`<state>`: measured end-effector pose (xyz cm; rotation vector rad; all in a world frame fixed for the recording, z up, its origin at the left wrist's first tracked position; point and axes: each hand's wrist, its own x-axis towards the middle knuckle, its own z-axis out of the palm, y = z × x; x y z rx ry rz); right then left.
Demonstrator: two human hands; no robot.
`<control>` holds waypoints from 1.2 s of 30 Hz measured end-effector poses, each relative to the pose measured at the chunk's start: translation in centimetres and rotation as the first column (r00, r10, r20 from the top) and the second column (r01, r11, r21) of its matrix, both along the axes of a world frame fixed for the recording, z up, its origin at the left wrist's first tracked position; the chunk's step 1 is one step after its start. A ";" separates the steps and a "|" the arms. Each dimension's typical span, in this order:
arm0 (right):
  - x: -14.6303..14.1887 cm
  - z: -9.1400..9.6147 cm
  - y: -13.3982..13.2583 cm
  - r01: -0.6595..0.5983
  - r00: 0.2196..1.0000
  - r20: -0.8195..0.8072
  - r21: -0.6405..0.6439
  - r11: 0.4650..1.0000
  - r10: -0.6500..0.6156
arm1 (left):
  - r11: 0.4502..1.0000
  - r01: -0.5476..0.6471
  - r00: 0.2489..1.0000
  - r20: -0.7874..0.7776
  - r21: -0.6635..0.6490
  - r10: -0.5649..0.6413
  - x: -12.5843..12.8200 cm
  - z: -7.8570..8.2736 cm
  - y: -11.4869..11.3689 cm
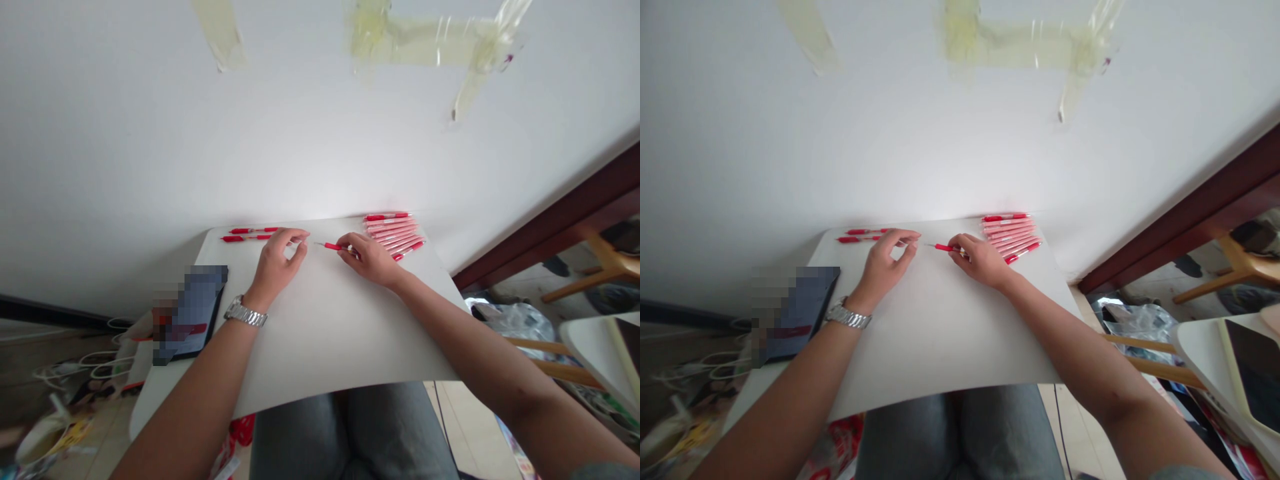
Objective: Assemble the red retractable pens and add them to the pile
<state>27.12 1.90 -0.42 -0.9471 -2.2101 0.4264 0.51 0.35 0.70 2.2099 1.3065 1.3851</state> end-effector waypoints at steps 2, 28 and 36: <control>0.0 0.0 0.0 -0.005 1.000 0.000 -0.001 1.000 0.005 | 0.999 0.052 0.999 -0.005 0.012 -0.052 0.3 0.3 -0.3; 0.0 -0.1 0.0 -0.018 1.000 -0.008 -0.005 1.000 0.018 | 0.996 0.083 0.995 -0.057 -0.040 -0.085 0.6 0.5 -0.5; 0.2 -0.3 0.1 -0.005 1.000 -0.002 -0.015 1.000 0.005 | 0.998 0.042 0.998 -0.046 -0.043 -0.044 0.3 0.5 -0.4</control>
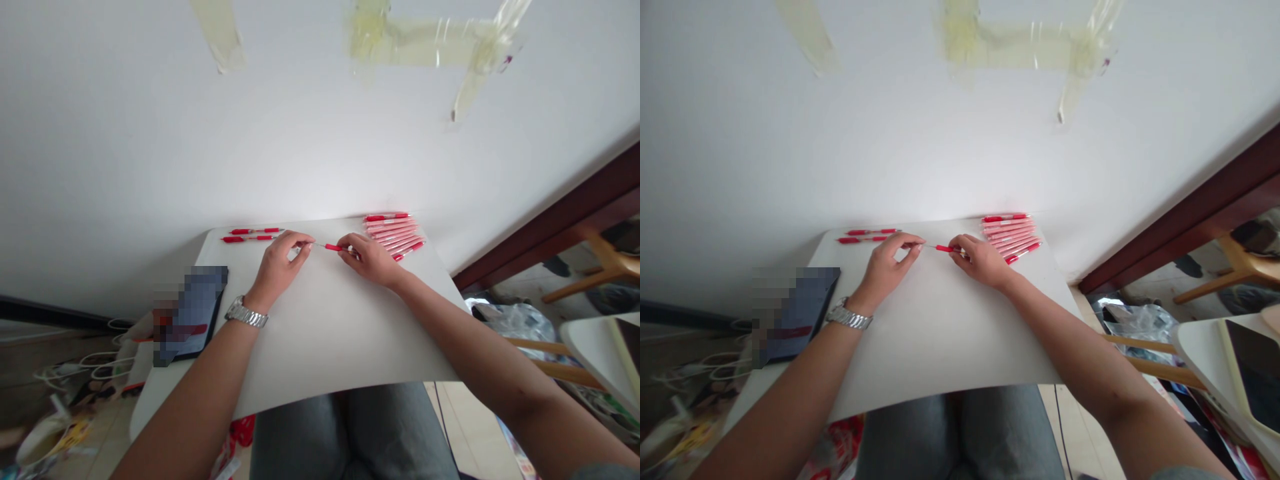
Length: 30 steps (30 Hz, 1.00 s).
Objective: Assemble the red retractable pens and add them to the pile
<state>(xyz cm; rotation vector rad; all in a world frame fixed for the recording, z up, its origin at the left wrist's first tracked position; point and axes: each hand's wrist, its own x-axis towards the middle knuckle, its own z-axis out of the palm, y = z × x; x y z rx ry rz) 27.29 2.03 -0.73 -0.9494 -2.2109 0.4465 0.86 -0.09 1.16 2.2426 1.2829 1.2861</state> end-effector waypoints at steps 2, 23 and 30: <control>0.1 0.0 0.1 0.005 1.000 0.001 0.001 1.000 -0.005 | 1.000 -0.016 1.000 0.005 -0.003 0.016 -0.1 0.0 0.0; 0.0 0.2 -0.1 0.011 1.000 -0.015 0.004 1.000 -0.010 | 0.955 -0.265 0.957 0.086 -0.132 0.277 -2.9 -1.7 1.9; 0.0 0.4 -0.3 0.005 1.000 -0.021 -0.015 1.000 -0.006 | 0.948 -0.252 0.965 0.026 -0.196 0.261 -3.7 -2.5 2.2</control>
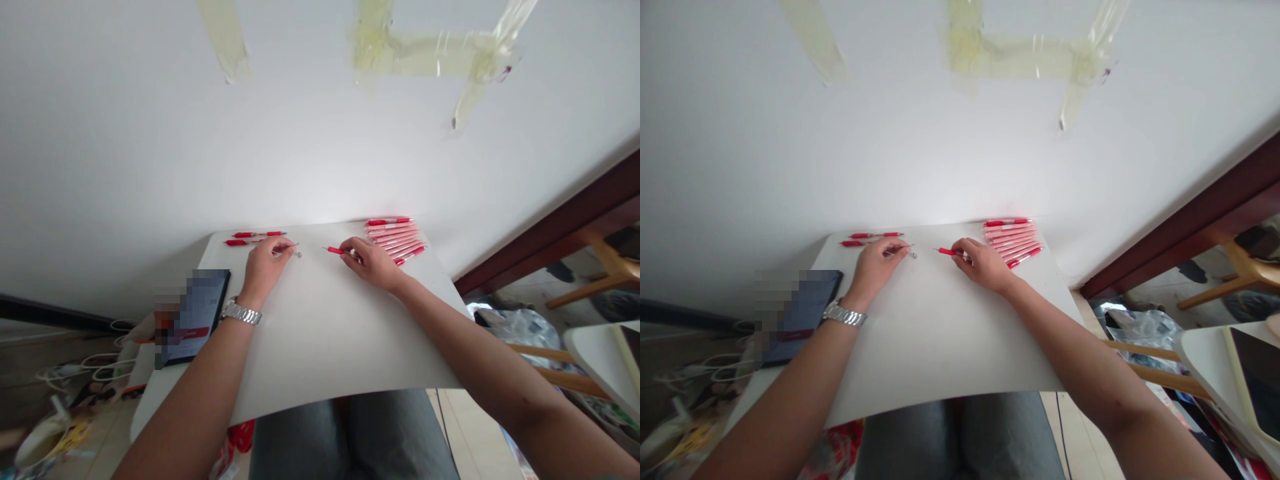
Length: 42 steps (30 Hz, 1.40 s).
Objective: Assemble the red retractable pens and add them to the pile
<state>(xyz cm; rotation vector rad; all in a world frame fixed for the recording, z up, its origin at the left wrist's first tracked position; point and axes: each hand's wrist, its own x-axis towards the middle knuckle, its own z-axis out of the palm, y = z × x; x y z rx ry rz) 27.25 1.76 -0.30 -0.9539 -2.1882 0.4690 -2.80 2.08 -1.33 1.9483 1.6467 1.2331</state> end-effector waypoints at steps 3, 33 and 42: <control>0.1 -0.2 0.1 0.012 1.000 0.013 0.011 1.000 -0.012 | 1.000 0.025 1.000 -0.015 -0.014 -0.025 -0.2 -0.2 0.1; 0.1 -0.3 0.2 0.007 1.000 0.015 0.020 1.000 -0.008 | 0.998 0.067 0.995 -0.073 -0.007 -0.068 -0.3 -0.4 0.1; 0.0 -0.1 0.1 0.011 1.000 0.017 0.012 1.000 -0.011 | 0.997 0.074 0.993 -0.090 -0.012 -0.074 -0.5 -0.6 0.3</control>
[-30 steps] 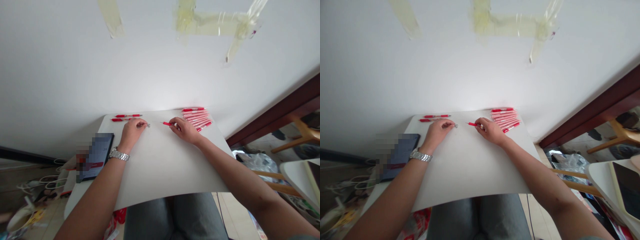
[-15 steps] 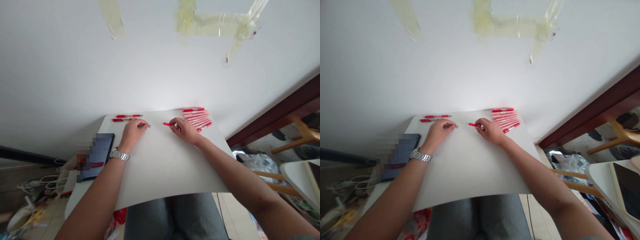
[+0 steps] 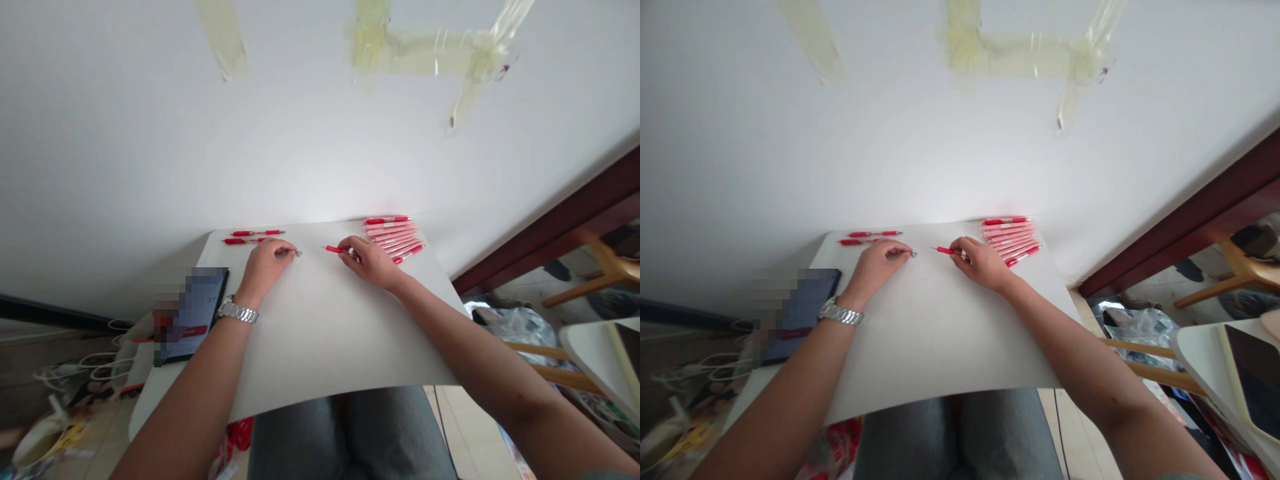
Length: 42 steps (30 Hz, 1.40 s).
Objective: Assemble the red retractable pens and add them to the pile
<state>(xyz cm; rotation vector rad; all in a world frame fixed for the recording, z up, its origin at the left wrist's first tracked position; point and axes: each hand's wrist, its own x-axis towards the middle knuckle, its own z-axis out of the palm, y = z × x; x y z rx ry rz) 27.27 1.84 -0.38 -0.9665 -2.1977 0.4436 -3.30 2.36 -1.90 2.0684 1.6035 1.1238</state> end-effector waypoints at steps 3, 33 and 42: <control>0.0 0.0 0.0 0.002 1.000 -0.003 -0.006 1.000 -0.002 | 1.000 0.004 1.000 -0.013 -0.002 -0.004 0.0 0.1 0.0; -0.2 0.5 -0.7 -0.061 0.998 0.007 -0.074 0.995 0.061 | 0.939 0.285 0.957 -0.010 0.190 -0.289 4.5 3.1 -3.0; -0.4 0.1 -0.7 -0.070 0.997 0.025 -0.065 0.995 0.072 | 0.932 0.331 0.943 -0.029 0.149 -0.331 4.9 2.9 -2.9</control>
